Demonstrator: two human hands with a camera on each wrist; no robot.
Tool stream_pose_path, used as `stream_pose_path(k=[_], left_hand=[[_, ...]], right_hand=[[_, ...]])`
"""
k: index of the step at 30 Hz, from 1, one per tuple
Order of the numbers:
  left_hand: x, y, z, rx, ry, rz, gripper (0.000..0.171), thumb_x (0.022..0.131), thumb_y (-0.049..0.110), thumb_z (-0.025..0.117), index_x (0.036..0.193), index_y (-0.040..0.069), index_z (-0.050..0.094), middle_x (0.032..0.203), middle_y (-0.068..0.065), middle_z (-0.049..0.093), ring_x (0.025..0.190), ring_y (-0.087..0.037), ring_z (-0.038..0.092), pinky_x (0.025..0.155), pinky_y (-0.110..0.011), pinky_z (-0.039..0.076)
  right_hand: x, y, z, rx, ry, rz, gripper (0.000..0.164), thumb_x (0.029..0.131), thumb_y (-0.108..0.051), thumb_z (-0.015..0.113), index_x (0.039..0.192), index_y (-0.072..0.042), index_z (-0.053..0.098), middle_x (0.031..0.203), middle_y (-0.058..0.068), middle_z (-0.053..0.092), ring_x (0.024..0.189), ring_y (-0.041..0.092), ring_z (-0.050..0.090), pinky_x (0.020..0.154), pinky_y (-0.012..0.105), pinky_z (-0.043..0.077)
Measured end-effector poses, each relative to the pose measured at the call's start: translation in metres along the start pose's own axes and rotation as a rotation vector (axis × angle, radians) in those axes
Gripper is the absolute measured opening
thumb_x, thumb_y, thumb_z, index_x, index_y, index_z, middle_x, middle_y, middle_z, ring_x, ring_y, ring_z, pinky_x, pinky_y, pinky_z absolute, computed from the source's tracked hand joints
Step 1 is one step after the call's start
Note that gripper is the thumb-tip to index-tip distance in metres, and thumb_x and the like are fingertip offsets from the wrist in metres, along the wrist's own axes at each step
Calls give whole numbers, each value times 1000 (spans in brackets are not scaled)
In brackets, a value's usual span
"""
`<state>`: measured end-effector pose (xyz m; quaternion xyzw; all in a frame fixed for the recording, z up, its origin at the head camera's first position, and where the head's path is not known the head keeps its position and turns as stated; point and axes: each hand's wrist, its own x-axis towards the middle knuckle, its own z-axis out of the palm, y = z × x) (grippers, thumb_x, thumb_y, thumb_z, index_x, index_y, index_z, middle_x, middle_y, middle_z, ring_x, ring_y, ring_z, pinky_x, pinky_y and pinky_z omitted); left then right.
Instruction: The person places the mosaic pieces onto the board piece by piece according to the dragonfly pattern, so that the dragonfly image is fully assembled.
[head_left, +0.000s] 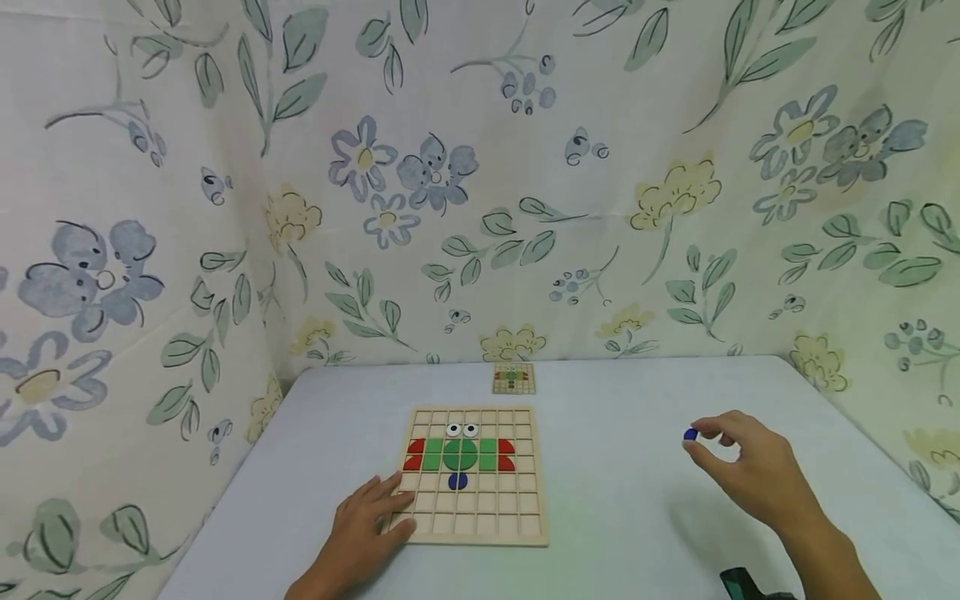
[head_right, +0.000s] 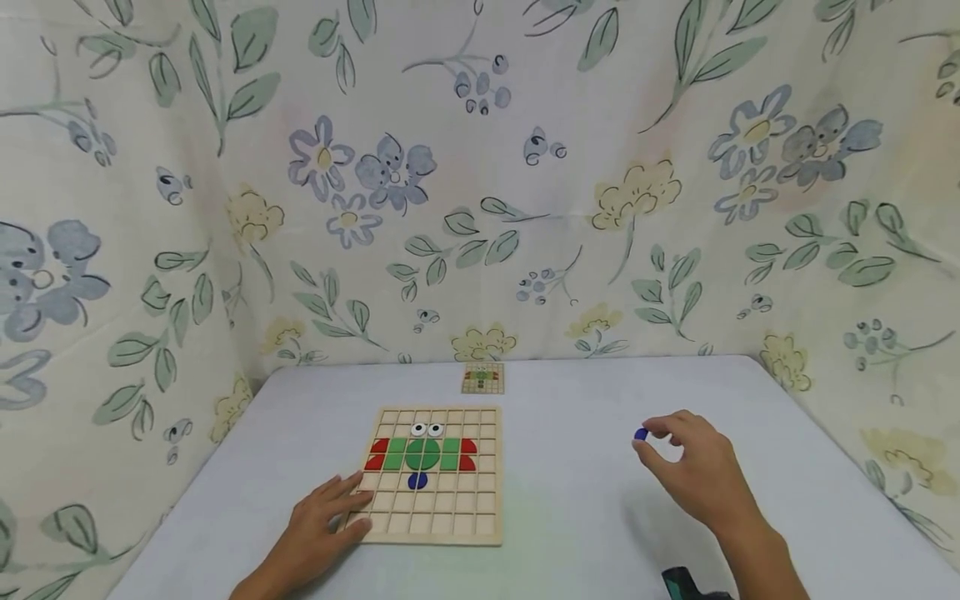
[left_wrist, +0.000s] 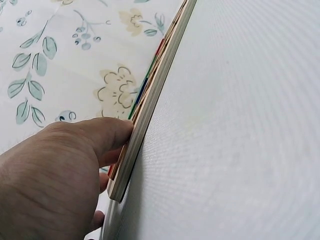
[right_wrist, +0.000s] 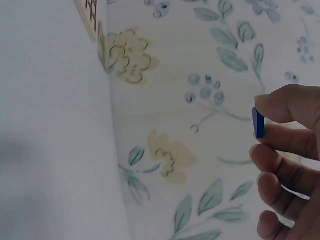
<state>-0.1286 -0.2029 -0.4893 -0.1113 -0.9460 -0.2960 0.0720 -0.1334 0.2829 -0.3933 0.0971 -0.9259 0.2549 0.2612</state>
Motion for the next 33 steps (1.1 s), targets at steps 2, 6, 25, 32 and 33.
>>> stream_pose_path(k=[2, 6, 25, 32, 33], left_hand=[[-2, 0, 1, 0, 2, 5, 40, 85, 42, 71, 117, 17, 72, 139, -6, 52, 132, -41, 36, 99, -68, 22], [-3, 0, 3, 7, 9, 0, 39, 84, 41, 72, 116, 17, 73, 138, -6, 53, 132, -41, 37, 99, -69, 23], [-3, 1, 2, 17, -1, -7, 40, 85, 42, 71, 117, 18, 72, 140, -5, 52, 133, -40, 36, 100, -67, 22], [0, 2, 1, 1, -8, -18, 41, 85, 42, 72, 118, 18, 72, 141, -4, 51, 134, -39, 34, 101, -66, 21], [1, 2, 1, 1, -11, -22, 41, 85, 42, 72, 118, 18, 72, 141, -3, 51, 134, -38, 34, 101, -65, 21]], right_hand=[[-1, -15, -1, 8, 23, -61, 26, 75, -17, 84, 98, -12, 72, 89, -6, 64, 82, 22, 59, 58, 31, 48], [-2, -44, 1, 54, 69, -161, 29, 71, -12, 86, 96, -16, 72, 90, -11, 62, 81, 13, 56, 57, 28, 49], [4, -137, 60, 343, -53, -212, 25, 77, -15, 83, 98, -22, 72, 89, -20, 60, 85, 7, 56, 64, 27, 49], [4, -154, 103, 443, -151, -233, 18, 79, -14, 81, 94, -19, 71, 87, -15, 61, 85, 10, 56, 71, 31, 50], [4, -156, 108, 449, -170, -229, 17, 80, -15, 80, 94, -18, 71, 87, -15, 61, 85, 9, 56, 72, 32, 50]])
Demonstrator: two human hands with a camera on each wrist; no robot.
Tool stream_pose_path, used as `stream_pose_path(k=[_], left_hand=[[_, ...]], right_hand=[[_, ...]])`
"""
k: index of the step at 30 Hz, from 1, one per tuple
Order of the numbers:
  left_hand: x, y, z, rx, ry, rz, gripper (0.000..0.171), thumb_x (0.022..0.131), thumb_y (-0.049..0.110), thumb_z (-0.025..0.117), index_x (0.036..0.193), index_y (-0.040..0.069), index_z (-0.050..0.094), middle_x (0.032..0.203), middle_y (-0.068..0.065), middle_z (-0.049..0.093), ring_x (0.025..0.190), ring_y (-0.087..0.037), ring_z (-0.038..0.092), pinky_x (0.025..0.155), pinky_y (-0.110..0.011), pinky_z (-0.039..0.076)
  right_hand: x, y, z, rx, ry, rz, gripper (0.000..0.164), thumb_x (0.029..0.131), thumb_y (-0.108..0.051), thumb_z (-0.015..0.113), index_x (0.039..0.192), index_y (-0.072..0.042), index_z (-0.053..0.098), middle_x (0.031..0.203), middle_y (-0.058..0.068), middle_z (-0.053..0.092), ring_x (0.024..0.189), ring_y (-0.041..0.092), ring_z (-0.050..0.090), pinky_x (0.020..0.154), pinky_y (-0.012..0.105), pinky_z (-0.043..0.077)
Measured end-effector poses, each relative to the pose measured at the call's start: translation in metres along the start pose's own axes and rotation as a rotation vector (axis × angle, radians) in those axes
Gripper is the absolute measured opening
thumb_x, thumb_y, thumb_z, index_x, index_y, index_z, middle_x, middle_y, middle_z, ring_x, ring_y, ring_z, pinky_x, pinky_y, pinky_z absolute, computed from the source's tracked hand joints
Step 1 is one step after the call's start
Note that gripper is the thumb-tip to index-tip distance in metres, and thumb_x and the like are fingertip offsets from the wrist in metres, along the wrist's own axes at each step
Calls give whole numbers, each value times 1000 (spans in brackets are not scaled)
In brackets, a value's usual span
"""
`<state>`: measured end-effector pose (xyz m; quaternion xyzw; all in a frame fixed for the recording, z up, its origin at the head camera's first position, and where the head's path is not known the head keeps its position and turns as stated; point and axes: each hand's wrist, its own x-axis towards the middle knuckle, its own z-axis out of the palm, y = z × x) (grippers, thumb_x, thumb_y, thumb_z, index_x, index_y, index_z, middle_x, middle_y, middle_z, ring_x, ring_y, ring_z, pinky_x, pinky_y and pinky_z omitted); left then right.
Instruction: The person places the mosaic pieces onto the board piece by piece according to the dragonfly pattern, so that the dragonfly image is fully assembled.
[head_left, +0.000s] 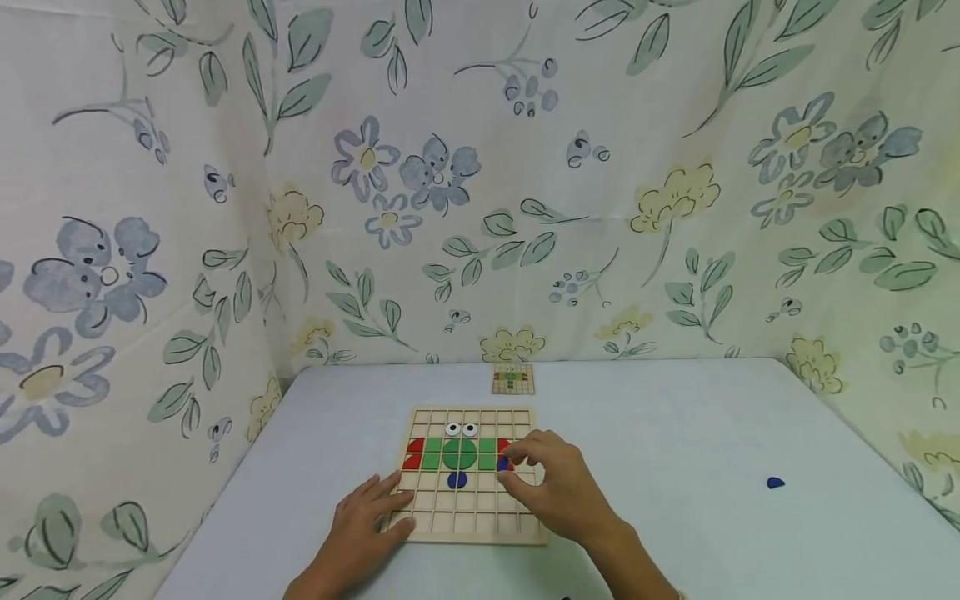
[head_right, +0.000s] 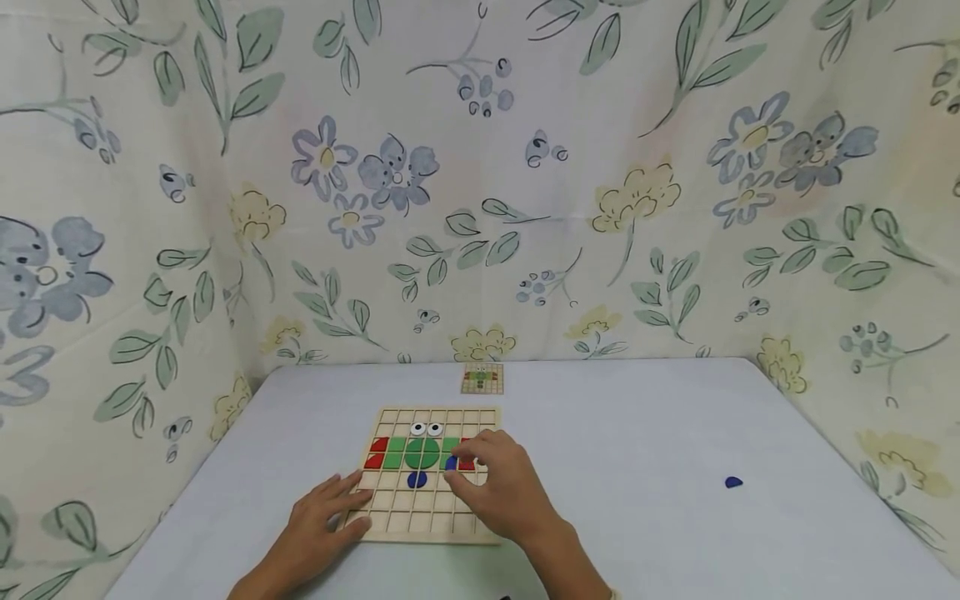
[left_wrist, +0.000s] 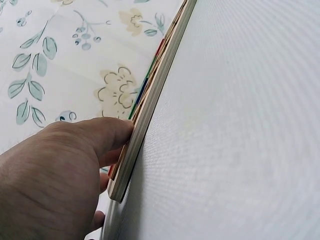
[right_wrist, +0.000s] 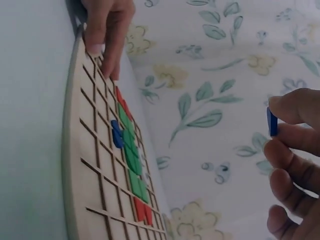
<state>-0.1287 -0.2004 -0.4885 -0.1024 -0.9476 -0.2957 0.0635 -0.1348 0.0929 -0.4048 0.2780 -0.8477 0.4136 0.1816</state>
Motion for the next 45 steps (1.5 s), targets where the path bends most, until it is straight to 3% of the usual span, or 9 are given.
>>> stream_pose_path(k=[8, 14, 20, 27, 35, 45], left_hand=[[0, -1, -2, 16, 4, 6, 39, 85, 40, 72, 118, 19, 72, 140, -3, 51, 134, -38, 35, 101, -66, 22], [-1, 0, -3, 12, -1, 1, 40, 85, 41, 72, 118, 19, 72, 140, -4, 52, 133, -39, 35, 101, -66, 21], [-1, -1, -3, 4, 1, 11, 40, 86, 40, 71, 119, 18, 71, 140, -4, 51, 133, -39, 35, 102, -65, 21], [0, -4, -1, 10, 17, 28, 38, 85, 38, 72, 117, 18, 72, 140, -4, 52, 133, -39, 36, 101, -66, 22], [0, -3, -1, 2, 23, 39, 37, 85, 37, 73, 116, 18, 72, 139, -5, 53, 132, -39, 37, 101, -65, 23], [0, -2, -2, -4, 10, 20, 37, 85, 36, 73, 118, 18, 72, 140, -5, 51, 134, -38, 35, 103, -63, 21]], right_hand=[[6, 8, 42, 71, -69, 18, 17, 84, -17, 77, 99, -11, 71, 92, -11, 63, 88, 8, 58, 76, 35, 52], [10, 15, 70, 106, -145, 81, 14, 85, -17, 76, 96, -8, 73, 89, -4, 65, 85, 11, 58, 75, 33, 52], [12, 25, 91, 102, -203, 146, 11, 83, -16, 76, 92, -10, 75, 83, -10, 62, 78, 6, 55, 69, 27, 50], [13, 27, 105, 24, -244, 174, 14, 80, -18, 78, 91, -10, 76, 80, -13, 59, 74, 4, 51, 66, 24, 47], [14, 27, 112, -149, -300, 210, 21, 78, -25, 80, 94, -12, 76, 88, -9, 64, 85, 9, 56, 80, 32, 50], [16, 24, 110, -160, -330, 255, 21, 77, -26, 81, 94, -13, 77, 87, -9, 61, 84, 10, 55, 80, 34, 49]])
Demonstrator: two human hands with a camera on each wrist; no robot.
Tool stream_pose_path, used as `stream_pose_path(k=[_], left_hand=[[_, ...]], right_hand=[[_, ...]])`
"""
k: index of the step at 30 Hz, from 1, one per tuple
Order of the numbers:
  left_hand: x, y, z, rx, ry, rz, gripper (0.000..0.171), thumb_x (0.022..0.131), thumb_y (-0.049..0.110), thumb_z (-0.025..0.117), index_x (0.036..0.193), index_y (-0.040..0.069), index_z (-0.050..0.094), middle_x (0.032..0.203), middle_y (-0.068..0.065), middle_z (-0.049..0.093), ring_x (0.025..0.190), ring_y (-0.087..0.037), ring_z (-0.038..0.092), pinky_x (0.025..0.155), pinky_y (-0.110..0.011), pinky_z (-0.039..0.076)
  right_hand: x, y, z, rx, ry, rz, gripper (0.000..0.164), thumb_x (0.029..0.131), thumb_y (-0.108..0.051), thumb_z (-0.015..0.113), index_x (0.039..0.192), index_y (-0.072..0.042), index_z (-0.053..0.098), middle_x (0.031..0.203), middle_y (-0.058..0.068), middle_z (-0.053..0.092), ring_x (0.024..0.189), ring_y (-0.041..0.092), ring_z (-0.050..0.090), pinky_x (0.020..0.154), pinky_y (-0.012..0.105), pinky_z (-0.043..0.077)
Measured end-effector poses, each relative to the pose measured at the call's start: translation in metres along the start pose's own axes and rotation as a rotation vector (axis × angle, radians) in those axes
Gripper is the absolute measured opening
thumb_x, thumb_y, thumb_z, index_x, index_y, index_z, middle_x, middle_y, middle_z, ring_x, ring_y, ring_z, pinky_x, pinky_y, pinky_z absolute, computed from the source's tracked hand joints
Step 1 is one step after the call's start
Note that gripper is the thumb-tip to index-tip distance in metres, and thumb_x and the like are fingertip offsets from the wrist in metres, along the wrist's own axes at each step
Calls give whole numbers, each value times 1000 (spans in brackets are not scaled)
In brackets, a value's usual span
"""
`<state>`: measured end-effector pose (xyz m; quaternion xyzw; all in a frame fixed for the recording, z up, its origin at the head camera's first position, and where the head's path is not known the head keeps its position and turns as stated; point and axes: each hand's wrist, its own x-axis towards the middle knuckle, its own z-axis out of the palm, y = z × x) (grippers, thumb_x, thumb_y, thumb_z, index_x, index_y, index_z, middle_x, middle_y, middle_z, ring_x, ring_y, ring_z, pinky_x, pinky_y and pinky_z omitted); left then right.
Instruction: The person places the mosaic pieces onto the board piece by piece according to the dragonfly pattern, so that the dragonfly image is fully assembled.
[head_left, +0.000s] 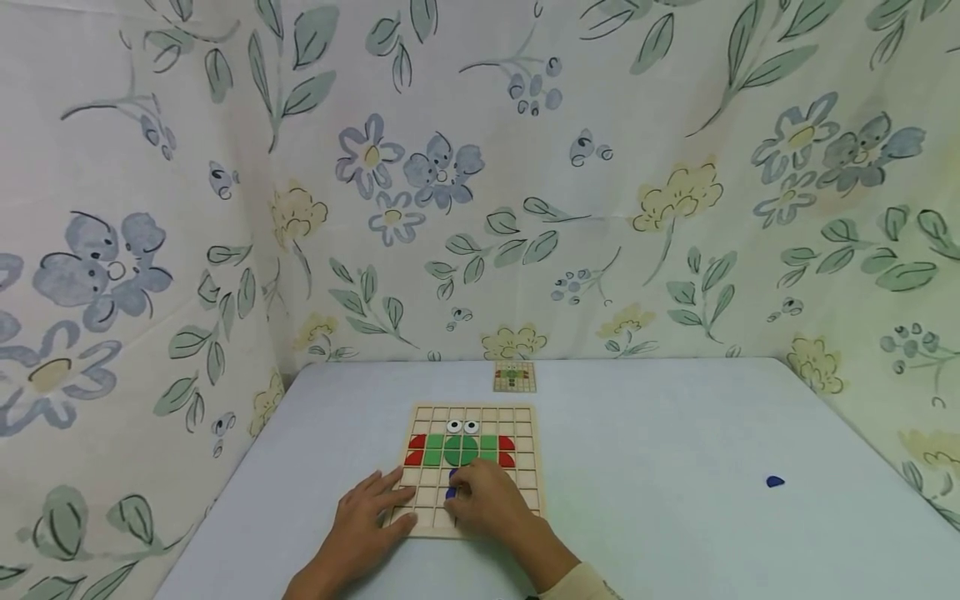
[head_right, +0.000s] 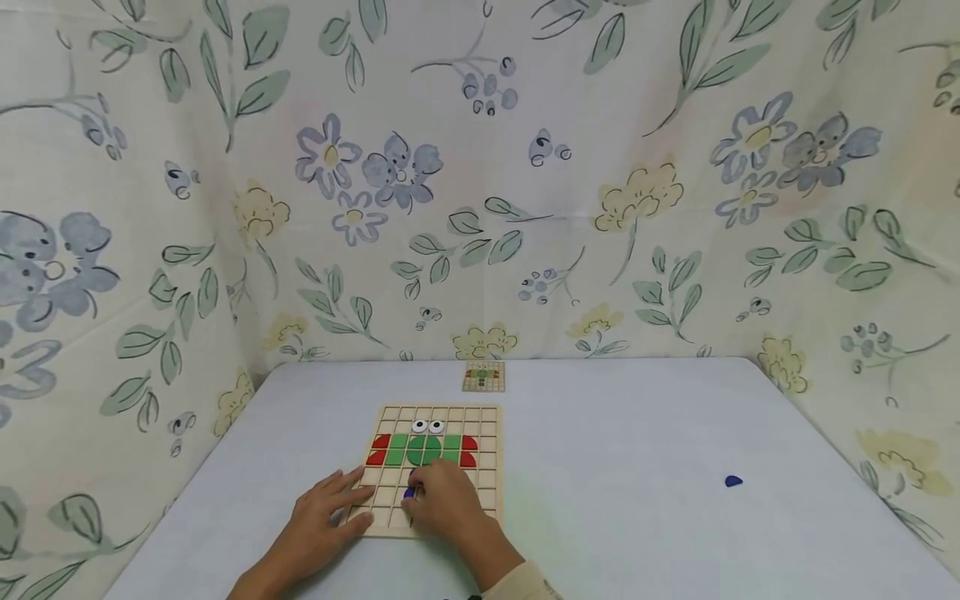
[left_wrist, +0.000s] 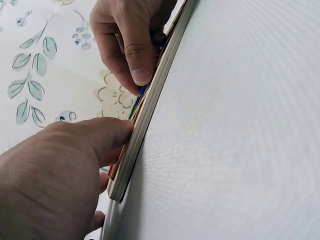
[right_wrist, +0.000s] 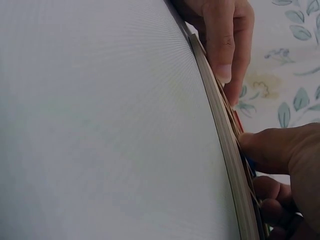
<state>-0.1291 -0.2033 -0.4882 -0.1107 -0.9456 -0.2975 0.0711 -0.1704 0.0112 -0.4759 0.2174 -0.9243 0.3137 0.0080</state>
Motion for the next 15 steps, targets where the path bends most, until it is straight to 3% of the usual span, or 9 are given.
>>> stream_pose_path(k=[10, 15], left_hand=[[0, 1, 0, -1, 5, 5, 37, 85, 36, 73, 117, 17, 72, 140, -5, 51, 134, -39, 35, 102, -63, 20], [-1, 2, 0, 6, 0, 0, 38, 85, 38, 73, 116, 17, 72, 139, -6, 52, 133, -40, 36, 102, -65, 21]], right_hand=[[-3, 3, -2, 48, -5, -3, 22, 79, -25, 79, 97, -13, 76, 86, -12, 59, 78, 7, 49, 72, 28, 47], [-8, 6, -19, 154, 16, -70, 18, 83, -21, 75, 98, -11, 76, 81, -13, 59, 75, 6, 51, 65, 24, 47]])
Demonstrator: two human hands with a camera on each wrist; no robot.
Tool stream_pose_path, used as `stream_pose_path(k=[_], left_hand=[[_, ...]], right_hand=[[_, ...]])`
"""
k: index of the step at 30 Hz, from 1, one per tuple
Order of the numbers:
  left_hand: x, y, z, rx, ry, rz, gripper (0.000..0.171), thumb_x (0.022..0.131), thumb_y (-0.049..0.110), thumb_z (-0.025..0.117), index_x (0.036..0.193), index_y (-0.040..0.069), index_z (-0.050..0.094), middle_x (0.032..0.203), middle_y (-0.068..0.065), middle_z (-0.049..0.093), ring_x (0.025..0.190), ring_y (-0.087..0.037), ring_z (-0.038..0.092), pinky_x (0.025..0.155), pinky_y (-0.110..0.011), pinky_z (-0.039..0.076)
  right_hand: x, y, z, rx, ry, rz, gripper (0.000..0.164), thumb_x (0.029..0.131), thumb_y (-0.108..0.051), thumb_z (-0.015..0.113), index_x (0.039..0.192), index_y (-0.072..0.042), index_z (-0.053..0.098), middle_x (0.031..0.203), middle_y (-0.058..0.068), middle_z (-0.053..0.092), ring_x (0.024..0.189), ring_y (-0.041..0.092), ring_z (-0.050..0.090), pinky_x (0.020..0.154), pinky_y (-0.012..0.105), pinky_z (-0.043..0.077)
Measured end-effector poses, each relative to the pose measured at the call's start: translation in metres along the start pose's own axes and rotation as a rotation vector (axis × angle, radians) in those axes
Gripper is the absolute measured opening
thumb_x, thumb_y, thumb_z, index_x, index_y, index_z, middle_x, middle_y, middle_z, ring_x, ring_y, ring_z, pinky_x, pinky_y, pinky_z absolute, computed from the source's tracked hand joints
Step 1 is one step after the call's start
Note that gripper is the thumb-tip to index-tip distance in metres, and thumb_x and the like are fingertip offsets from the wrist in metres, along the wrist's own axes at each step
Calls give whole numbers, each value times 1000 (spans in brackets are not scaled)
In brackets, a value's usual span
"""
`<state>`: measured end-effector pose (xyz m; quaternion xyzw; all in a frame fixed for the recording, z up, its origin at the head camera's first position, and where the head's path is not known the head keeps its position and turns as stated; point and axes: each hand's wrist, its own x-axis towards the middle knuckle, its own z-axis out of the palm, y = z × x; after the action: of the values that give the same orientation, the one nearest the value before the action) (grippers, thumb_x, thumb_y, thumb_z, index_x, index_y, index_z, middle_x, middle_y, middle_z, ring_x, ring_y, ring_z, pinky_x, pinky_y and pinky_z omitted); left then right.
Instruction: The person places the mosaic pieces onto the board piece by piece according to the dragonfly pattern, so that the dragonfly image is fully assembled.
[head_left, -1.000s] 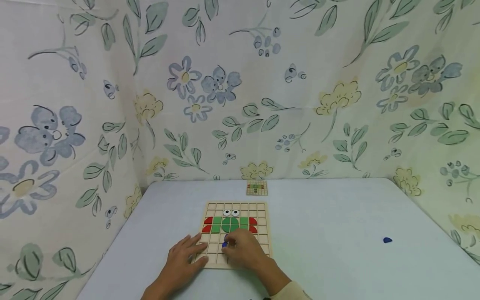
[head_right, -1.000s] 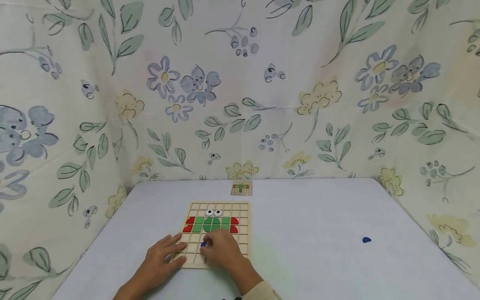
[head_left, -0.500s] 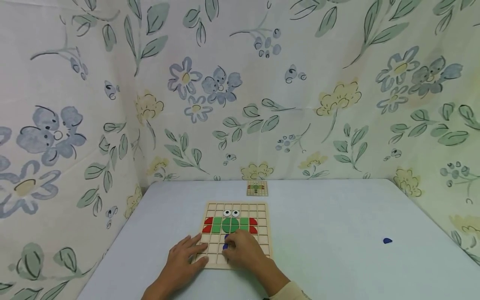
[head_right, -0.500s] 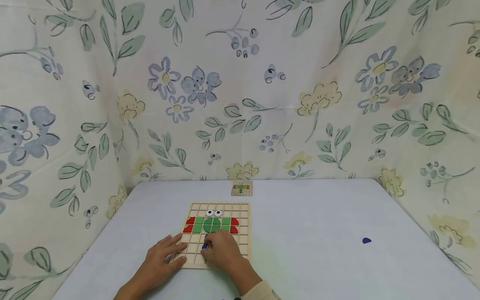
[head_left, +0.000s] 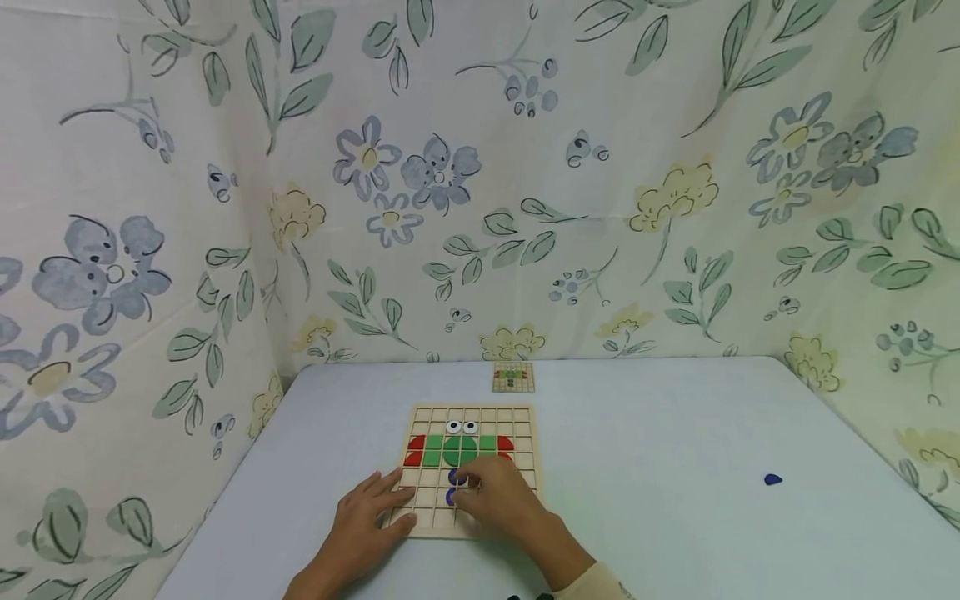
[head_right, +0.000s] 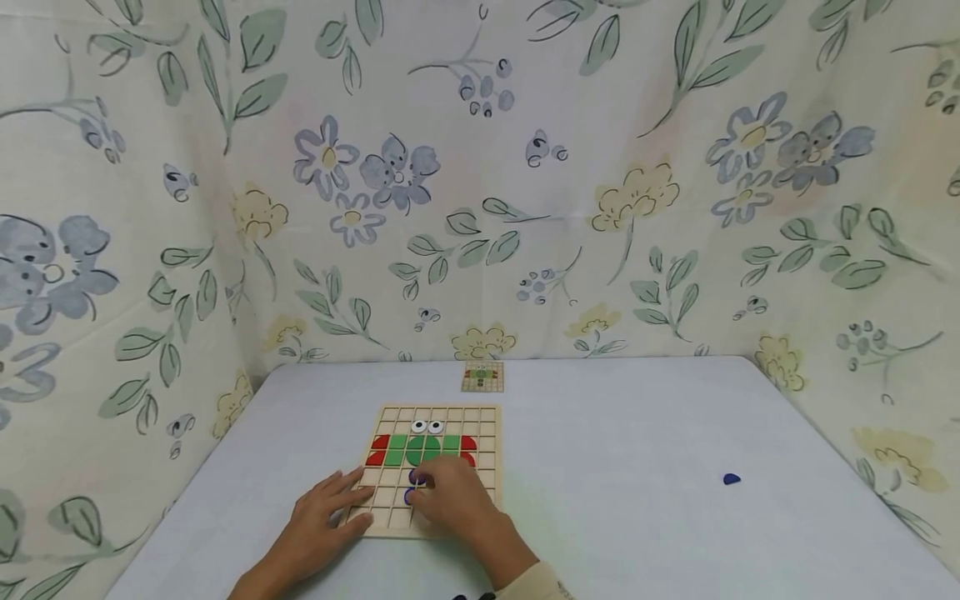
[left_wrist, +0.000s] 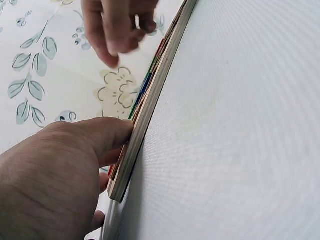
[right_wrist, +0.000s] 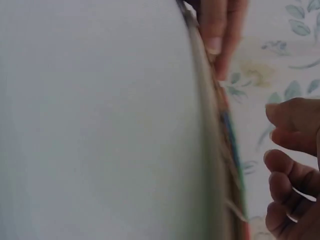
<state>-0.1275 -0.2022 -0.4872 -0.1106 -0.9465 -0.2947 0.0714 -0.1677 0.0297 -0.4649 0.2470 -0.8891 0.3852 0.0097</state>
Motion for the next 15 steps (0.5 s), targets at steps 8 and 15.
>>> stream_pose_path(k=[8, 15], left_hand=[[1, -1, 0, 26, -16, -28, 38, 84, 39, 73, 116, 19, 73, 139, -4, 52, 133, -39, 36, 101, -66, 23], [1, 1, 2, 19, -6, -14, 39, 83, 40, 73, 116, 19, 73, 139, -4, 53, 132, -40, 37, 100, -67, 23]], right_hand=[[-25, -12, -57, 62, 103, -156, 14, 87, -19, 74, 100, -14, 73, 89, -9, 63, 82, 12, 58, 71, 31, 52], [-58, -21, -111, -13, 239, -192, 19, 83, -20, 79, 100, -25, 72, 88, -21, 60, 78, 9, 54, 65, 27, 50]])
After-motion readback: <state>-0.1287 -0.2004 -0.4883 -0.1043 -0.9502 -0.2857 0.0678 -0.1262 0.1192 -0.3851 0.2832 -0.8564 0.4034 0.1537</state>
